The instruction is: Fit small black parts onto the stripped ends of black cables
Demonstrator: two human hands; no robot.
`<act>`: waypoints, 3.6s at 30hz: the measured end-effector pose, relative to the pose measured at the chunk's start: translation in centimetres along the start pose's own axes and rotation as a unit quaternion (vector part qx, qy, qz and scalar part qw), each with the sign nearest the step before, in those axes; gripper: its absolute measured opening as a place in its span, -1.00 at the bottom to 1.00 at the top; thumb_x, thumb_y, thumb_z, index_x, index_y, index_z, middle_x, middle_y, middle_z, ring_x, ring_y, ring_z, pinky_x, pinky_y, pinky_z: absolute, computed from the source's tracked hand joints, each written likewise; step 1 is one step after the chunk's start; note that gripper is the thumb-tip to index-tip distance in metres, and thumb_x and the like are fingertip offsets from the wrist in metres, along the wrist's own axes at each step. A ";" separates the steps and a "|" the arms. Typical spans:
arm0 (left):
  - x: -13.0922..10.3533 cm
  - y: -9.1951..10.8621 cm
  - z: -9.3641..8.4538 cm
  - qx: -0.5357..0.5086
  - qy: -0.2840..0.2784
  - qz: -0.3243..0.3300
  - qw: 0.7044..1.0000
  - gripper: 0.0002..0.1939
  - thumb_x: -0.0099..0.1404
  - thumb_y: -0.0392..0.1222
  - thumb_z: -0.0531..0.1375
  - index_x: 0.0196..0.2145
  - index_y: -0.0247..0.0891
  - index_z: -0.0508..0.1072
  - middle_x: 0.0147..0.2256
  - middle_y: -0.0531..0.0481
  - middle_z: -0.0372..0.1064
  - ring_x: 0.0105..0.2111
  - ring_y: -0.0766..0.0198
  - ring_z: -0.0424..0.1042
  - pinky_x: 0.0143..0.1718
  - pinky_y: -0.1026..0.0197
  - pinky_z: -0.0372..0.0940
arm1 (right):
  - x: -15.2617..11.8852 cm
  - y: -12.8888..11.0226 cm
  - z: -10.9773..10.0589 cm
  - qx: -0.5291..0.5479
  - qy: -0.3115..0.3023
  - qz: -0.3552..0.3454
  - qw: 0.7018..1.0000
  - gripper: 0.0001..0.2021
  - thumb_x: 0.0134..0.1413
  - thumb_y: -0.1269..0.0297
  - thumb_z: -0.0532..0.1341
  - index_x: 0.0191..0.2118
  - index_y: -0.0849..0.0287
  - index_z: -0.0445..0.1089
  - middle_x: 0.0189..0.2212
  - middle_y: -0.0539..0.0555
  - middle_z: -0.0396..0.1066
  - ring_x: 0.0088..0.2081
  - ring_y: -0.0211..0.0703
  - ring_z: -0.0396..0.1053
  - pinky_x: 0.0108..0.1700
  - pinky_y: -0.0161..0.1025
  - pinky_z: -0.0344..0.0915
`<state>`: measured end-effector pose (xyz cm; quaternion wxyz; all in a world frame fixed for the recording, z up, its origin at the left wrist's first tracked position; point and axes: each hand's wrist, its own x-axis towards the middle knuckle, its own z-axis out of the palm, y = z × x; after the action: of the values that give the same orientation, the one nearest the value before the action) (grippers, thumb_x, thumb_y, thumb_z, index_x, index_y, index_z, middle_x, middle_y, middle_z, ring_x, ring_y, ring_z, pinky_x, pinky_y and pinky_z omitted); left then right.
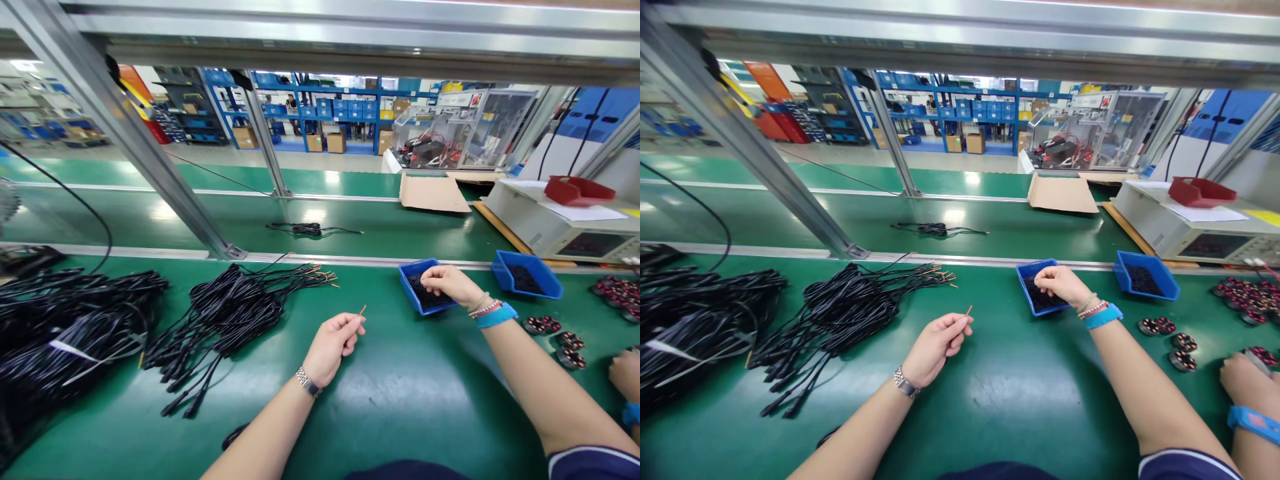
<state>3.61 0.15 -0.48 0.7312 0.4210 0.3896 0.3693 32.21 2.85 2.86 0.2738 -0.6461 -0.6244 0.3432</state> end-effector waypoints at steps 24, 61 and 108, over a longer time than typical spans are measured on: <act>-0.5 0.3 0.0 0.011 0.006 0.010 1.000 -0.71 0.04 -0.03 0.22 -0.45 -0.37 0.39 -0.64 0.13 0.19 -0.74 0.55 0.05 -0.75 0.41 -0.14 | -2.7 -9.1 9.5 0.250 -0.020 -0.097 0.963 -0.84 -0.11 0.26 0.20 -0.43 0.27 0.33 -0.52 0.05 0.39 -0.51 -0.33 0.30 -0.44 -0.32 0.28; -0.6 0.3 0.0 0.049 -0.006 0.015 0.999 -0.73 0.06 -0.05 0.20 -0.46 -0.36 0.34 -0.62 0.10 0.26 -0.73 0.55 0.08 -0.75 0.43 -0.09 | -2.8 -8.2 9.3 0.309 -0.037 -0.089 0.946 -0.87 -0.09 0.29 0.22 -0.41 0.27 0.36 -0.53 0.04 0.40 -0.53 -0.33 0.28 -0.44 -0.31 0.23; -1.0 0.7 -0.1 0.009 0.028 0.070 0.997 -0.80 0.04 -0.15 0.24 -0.47 -0.34 0.33 -0.56 0.04 0.35 -0.60 0.45 0.26 -0.56 0.36 0.18 | -2.5 -8.5 9.8 0.455 -0.079 -0.029 0.886 -0.90 -0.14 0.34 0.25 -0.45 0.26 0.35 -0.49 0.05 0.40 -0.50 -0.34 0.30 -0.45 -0.36 0.22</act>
<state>2.97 -0.37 0.41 0.6880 0.4435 0.3831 0.4280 19.28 0.20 3.69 0.4972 -0.4028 -0.4378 0.6316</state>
